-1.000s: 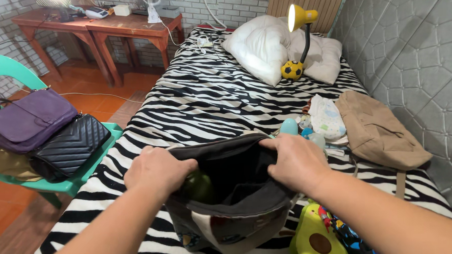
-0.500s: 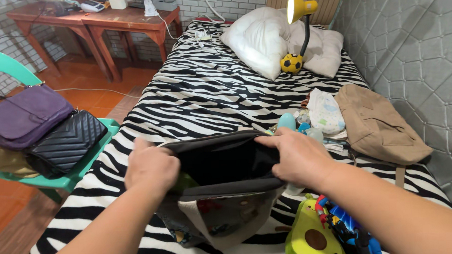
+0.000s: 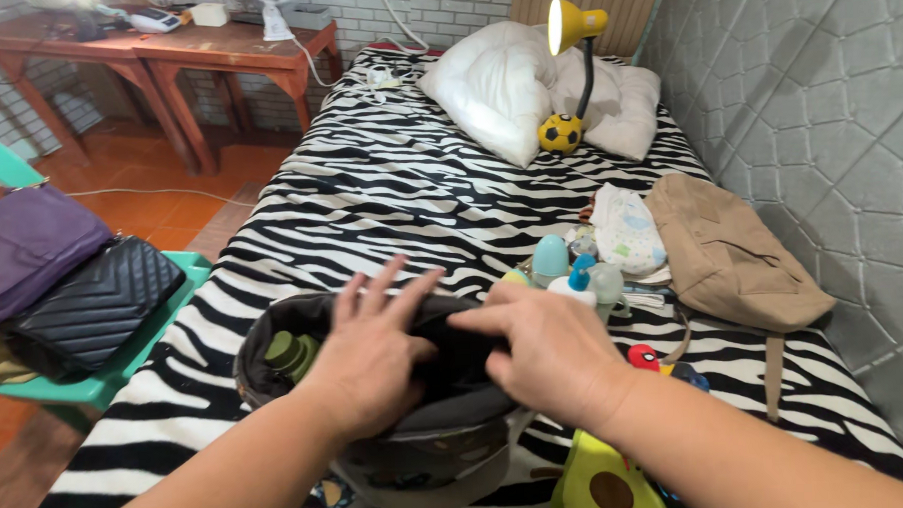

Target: The person opens a purple handbag on a bed, places a phone and a wallet inside, arranges the inner pockets, and closes it. They then open a larger patterned tote bag and place a green water bottle, a hair dryer, and a folded yellow umbrella inside before adjusting the bag's opening.

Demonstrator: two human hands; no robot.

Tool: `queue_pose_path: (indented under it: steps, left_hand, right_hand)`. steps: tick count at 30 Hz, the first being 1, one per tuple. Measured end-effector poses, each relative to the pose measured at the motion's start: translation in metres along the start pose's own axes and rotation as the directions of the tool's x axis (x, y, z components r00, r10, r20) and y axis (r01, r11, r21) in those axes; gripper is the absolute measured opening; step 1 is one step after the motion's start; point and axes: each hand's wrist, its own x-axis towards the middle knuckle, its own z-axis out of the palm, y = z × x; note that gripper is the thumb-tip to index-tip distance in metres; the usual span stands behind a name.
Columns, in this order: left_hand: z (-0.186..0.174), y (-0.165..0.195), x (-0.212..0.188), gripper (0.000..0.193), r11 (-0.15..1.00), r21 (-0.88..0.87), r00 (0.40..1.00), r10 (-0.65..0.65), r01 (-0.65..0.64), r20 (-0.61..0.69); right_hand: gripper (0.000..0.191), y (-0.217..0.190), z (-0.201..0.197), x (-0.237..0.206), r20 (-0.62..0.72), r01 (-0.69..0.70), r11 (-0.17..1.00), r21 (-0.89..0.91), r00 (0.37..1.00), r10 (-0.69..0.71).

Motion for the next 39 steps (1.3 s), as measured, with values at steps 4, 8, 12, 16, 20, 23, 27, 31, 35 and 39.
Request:
queue_pose_path:
  steps: [4,8,12,16,20,23,27,31,35,39]
  left_hand:
    - [0.001,0.005,0.014,0.034,0.983,-0.133,0.918,-0.064,0.126,0.392]
    - [-0.018,0.014,0.016,0.064,0.947,-0.242,0.920,-0.111,0.213,0.376]
    - [-0.031,0.022,0.023,0.080,0.908,-0.156,0.801,-0.249,0.389,0.545]
    - [-0.039,0.024,0.027,0.096,0.903,-0.151,0.817,-0.280,0.403,0.504]
    - [-0.049,0.026,0.027,0.096,0.877,-0.054,0.752,-0.376,0.477,0.541]
    - [-0.055,0.028,0.030,0.094,0.872,-0.012,0.729,-0.401,0.489,0.555]
    - [-0.061,0.031,0.035,0.095,0.848,0.034,0.692,-0.455,0.529,0.560]
    - [-0.062,0.033,0.038,0.102,0.845,0.050,0.695,-0.471,0.533,0.544]
    - [-0.059,0.033,0.041,0.104,0.843,0.077,0.673,-0.477,0.533,0.565]
    - [-0.055,0.036,0.047,0.106,0.847,0.074,0.680,-0.471,0.526,0.562]
  right_hand:
    - [0.045,0.009,0.001,-0.005,-0.001,0.080,0.994,0.079,0.997,-0.080]
    - [0.046,0.037,0.002,-0.011,-0.109,0.248,0.895,0.370,0.969,-0.223]
    - [0.043,0.110,0.007,-0.030,-0.022,-0.074,0.795,0.602,0.994,0.109]
    - [0.046,0.225,0.026,-0.084,-0.049,-0.485,0.561,0.671,0.725,0.687]
    - [0.033,0.303,0.072,-0.208,-0.193,-0.817,0.390,0.426,0.339,0.921]
    - [0.039,0.316,0.117,-0.282,-0.071,-0.981,0.189,0.050,0.186,0.980]
    - [0.048,0.312,0.174,-0.287,0.099,-0.941,0.253,-0.225,0.236,0.967]
    - [0.057,0.286,0.198,-0.298,0.079,-0.879,0.366,-0.307,0.360,0.930]
    - [0.066,0.277,0.200,-0.302,0.044,-0.663,0.588,-0.463,0.646,0.762]
    - [0.088,0.278,0.169,-0.274,0.222,-0.792,0.547,-0.273,0.501,0.836]
